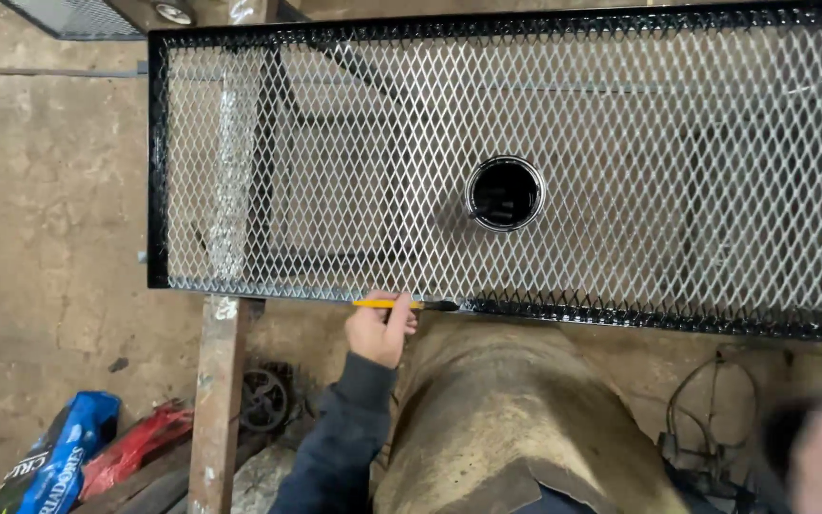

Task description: Painting a metal mesh structure using a small brush and black paint.

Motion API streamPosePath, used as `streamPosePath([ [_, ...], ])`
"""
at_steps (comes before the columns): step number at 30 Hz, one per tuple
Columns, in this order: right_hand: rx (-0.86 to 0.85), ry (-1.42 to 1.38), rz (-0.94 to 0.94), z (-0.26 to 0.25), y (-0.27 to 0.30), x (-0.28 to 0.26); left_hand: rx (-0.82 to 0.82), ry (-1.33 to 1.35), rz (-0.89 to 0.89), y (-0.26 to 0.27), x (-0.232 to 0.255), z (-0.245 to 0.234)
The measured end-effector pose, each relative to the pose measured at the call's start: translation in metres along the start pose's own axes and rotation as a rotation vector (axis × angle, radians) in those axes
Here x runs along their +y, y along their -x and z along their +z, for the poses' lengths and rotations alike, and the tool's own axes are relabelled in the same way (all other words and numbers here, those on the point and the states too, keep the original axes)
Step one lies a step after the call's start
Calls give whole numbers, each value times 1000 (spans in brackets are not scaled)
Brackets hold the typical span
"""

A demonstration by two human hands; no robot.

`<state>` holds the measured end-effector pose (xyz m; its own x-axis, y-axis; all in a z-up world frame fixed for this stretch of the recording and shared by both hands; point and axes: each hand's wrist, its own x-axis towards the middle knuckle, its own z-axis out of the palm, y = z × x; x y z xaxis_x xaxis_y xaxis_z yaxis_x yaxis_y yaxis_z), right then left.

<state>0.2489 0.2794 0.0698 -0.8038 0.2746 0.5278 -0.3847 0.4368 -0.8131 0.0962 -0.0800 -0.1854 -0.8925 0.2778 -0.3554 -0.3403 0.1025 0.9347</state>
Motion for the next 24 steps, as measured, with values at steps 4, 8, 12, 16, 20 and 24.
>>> streamPosePath([
  [4,71,-50,26,12,75,60,48,-333,72,-5,-4,23],
  [8,76,283,279,31,150,129,52,-724,482,-10,-13,28],
  [12,-29,446,250,47,172,129,58,-634,265,-6,2,33],
  [16,-89,465,236,56,168,122,0,-750,479,-14,-12,36],
  [20,-114,404,235,60,165,117,21,-599,213,-5,10,46],
  [24,-92,375,237,60,162,114,-2,-650,393,-8,3,52],
])
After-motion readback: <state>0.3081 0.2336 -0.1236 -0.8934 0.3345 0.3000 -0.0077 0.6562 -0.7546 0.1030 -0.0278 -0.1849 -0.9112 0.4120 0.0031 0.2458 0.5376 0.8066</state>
